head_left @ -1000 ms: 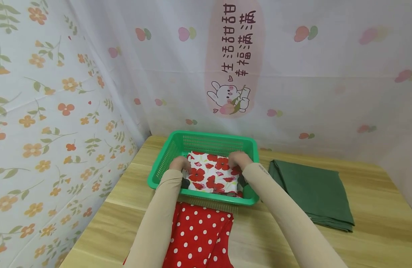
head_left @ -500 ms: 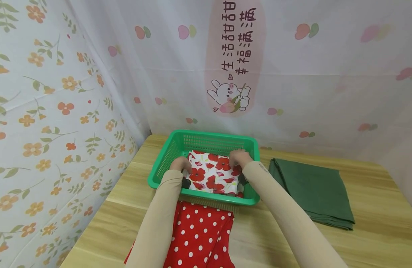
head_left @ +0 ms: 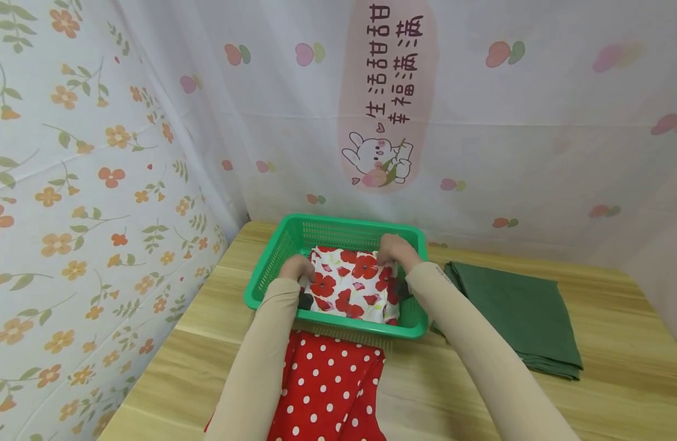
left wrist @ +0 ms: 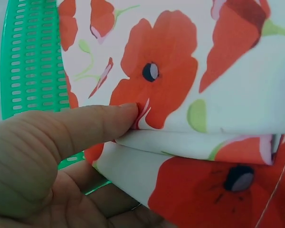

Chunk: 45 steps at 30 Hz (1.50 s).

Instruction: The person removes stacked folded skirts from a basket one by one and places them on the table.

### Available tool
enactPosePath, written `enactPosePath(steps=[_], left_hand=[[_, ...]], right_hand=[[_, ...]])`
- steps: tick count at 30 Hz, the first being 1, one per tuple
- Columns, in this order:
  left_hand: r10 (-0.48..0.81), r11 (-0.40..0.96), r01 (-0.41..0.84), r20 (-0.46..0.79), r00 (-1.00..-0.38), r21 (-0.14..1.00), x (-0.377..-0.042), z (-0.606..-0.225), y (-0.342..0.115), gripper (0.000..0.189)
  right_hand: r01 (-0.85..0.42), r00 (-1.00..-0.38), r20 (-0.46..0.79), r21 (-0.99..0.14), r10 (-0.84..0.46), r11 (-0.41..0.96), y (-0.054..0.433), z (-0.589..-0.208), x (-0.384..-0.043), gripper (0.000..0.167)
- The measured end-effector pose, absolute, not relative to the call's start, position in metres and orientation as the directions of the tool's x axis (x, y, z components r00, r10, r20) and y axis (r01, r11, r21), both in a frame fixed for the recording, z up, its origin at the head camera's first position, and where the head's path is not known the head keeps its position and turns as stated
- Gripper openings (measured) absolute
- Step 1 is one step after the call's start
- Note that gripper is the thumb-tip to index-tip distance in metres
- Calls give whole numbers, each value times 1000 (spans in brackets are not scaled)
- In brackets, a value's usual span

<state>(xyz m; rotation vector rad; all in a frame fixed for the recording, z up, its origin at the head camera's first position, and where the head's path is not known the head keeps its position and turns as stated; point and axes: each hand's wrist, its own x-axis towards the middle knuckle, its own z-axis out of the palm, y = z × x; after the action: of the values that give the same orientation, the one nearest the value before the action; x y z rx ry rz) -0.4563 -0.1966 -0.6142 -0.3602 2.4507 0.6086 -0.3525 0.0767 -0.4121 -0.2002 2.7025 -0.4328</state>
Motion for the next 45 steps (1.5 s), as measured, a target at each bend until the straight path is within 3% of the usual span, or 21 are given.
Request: enactPosePath(steps=[6, 8, 10, 11, 13, 15, 19, 27, 32, 35, 40, 45], left_hand=[[-117, 869, -382, -621, -775, 314, -519, -687, -222, 46], [-98, 875, -366, -625, -774, 316, -513, -679, -223, 46], [-82, 877, -355, -627, -775, 325, -486, -643, -215, 42], [-73, 874, -352, -627, -776, 334, -462, -610, -207, 38], [-71, 879, -345, -624, -778, 330, -454, -599, -206, 38], [-79, 882, -349, -630, -773, 317, -472, -622, -214, 36], [-96, 876, -372, -646, -757, 306, -528, -692, -234, 37], [-6, 837, -338, -610, -792, 431, -455, -594, -201, 35], [-24, 820, -365, -611, -791, 440, -419, -547, -186, 39], [-41, 798, -403, -627, -778, 449, -413, -539, -183, 41], [-31, 789, -406, -630, -776, 461, -410, -533, -182, 45], [-55, 772, -410, -590, -805, 486, -373, -490, -169, 42]], right_hand=[[161, -916, -372, -679, -146, 716, 82, -404, -349, 23], [220, -906, -397, -738, -146, 638, 84, -404, -347, 34], [266, -886, -435, -758, -158, 595, 86, -404, -345, 45], [282, -875, -454, -761, -169, 585, 87, -403, -344, 52], [295, -851, -489, -746, -191, 597, 88, -403, -341, 60], [292, -827, -521, -719, -212, 630, 86, -403, -336, 64], [213, -824, -523, -644, -220, 735, 76, -401, -323, 50], [32, -869, -451, -459, -202, 888, 59, -406, -310, 56], [-16, -885, -426, -381, -191, 925, 54, -409, -311, 23], [11, -887, -430, -384, -168, 923, 55, -412, -314, 17], [60, -895, -419, -452, -153, 890, 55, -416, -313, 43], [-4, -914, -359, -458, -189, 889, 54, -426, -309, 67]])
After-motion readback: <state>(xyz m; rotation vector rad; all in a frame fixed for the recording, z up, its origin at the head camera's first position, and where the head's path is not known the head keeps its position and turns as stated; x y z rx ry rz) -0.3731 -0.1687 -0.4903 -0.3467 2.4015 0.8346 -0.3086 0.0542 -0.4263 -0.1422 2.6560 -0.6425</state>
